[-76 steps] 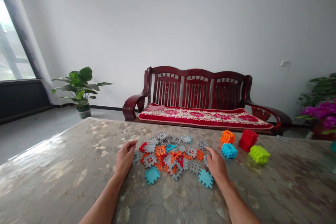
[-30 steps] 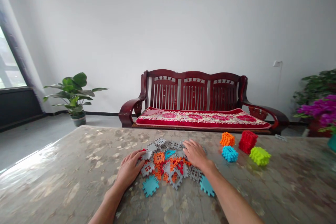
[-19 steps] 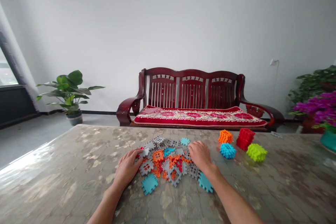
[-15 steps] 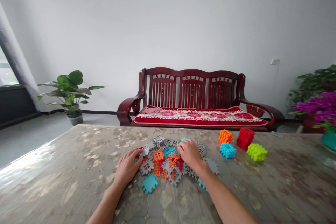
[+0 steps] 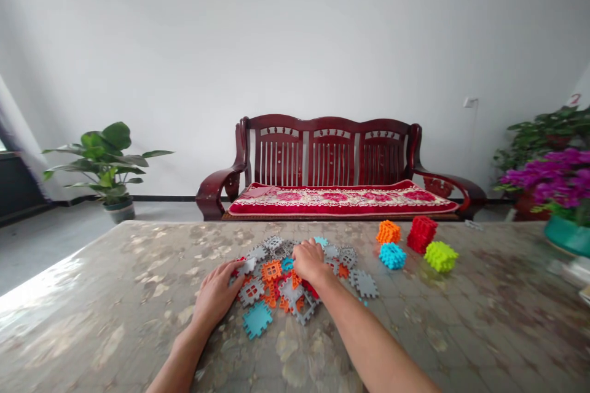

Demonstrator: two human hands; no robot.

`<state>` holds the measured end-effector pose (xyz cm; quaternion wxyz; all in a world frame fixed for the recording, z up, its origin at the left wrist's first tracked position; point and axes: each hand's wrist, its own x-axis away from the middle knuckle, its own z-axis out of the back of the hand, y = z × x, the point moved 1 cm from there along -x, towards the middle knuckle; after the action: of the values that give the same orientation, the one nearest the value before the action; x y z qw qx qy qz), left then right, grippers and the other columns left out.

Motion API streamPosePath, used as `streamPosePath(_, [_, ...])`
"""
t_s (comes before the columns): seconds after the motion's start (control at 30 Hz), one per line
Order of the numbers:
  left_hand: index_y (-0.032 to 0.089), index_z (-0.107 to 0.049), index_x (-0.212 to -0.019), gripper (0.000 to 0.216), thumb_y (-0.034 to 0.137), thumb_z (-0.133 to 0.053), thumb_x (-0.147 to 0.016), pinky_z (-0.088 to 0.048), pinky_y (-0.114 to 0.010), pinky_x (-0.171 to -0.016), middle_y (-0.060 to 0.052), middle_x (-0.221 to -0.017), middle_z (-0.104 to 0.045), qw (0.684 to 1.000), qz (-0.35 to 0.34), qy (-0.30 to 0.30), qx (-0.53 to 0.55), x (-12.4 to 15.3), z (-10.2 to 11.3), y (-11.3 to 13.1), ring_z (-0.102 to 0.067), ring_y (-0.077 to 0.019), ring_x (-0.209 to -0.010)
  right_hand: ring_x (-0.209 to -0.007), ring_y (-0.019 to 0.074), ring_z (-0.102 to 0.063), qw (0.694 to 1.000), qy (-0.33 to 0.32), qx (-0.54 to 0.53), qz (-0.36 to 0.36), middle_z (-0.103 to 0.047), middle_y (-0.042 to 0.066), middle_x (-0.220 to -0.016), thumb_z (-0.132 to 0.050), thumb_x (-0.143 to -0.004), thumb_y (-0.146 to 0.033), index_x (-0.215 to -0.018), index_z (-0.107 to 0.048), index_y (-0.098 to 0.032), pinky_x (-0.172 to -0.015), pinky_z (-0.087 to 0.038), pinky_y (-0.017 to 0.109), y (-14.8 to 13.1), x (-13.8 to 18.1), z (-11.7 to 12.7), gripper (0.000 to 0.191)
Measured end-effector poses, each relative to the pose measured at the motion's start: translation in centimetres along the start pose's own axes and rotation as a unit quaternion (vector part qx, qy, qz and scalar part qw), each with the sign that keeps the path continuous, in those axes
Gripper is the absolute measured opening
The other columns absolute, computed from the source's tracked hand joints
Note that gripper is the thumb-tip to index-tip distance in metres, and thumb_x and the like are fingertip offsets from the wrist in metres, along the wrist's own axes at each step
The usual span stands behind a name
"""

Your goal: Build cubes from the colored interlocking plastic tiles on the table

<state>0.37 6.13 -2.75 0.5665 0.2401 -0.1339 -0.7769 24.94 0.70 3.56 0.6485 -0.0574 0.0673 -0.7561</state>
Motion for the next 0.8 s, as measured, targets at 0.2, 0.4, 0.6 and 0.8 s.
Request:
streamPosePath(0.2, [0.031,-0.07,-0.122,0.043,0.044,-0.051,-0.086,-0.037,-0.041,-0.114,-0.004,-0.136,-0.068,1.0,0.002,0.003,-0.002,-0.2,-0.2,-0.4,-0.057,-0.0263,-0.128,-0.119,0.0258,-0.057,1.0,0.002,-0.007,0.005,-0.074,0.01,-0.114,-0.06,-0.082,-0.014,-0.101,-0.074,-0.022,-0.096,-0.039,0.037,-0.1,0.2,-0.1,0.026])
streamPosePath(0.4, [0.03,-0.07,-0.124,0.046,0.045,-0.048,-0.087,-0.04,-0.042,-0.112,-0.005,-0.137,-0.067,1.0,-0.004,-0.004,-0.019,-0.3,-0.1,-0.4,-0.059,-0.0273,-0.128,-0.116,0.0221,-0.057,0.999,0.021,-0.019,0.047,-0.075,0.003,-0.113,-0.057,-0.087,-0.02,-0.108,-0.07,-0.027,-0.096,-0.038,0.035,0.4,1.1,-0.4,0.025])
streamPosePath(0.6, [0.031,-0.071,-0.123,0.045,0.046,-0.049,-0.087,-0.043,-0.04,-0.11,-0.004,-0.134,-0.069,1.0,-0.005,0.005,-0.028,-0.5,-0.2,-0.7,-0.061,-0.0267,-0.125,-0.113,0.0204,-0.057,0.996,0.034,-0.027,0.076,-0.075,0.003,-0.109,-0.055,-0.089,-0.021,-0.092,-0.075,-0.026,-0.094,-0.039,0.031,1.2,1.8,-0.1,0.021])
streamPosePath(0.8, [0.031,-0.069,-0.126,0.045,0.044,-0.048,-0.089,-0.042,-0.038,-0.111,-0.003,-0.135,-0.068,0.999,-0.011,-0.002,-0.04,-0.5,-0.1,-0.5,-0.06,-0.024,-0.127,-0.112,0.02,-0.059,0.996,0.03,-0.038,0.076,-0.076,0.002,-0.107,-0.057,-0.09,-0.026,-0.105,-0.075,-0.029,-0.091,-0.042,0.03,1.2,1.8,0.0,0.023])
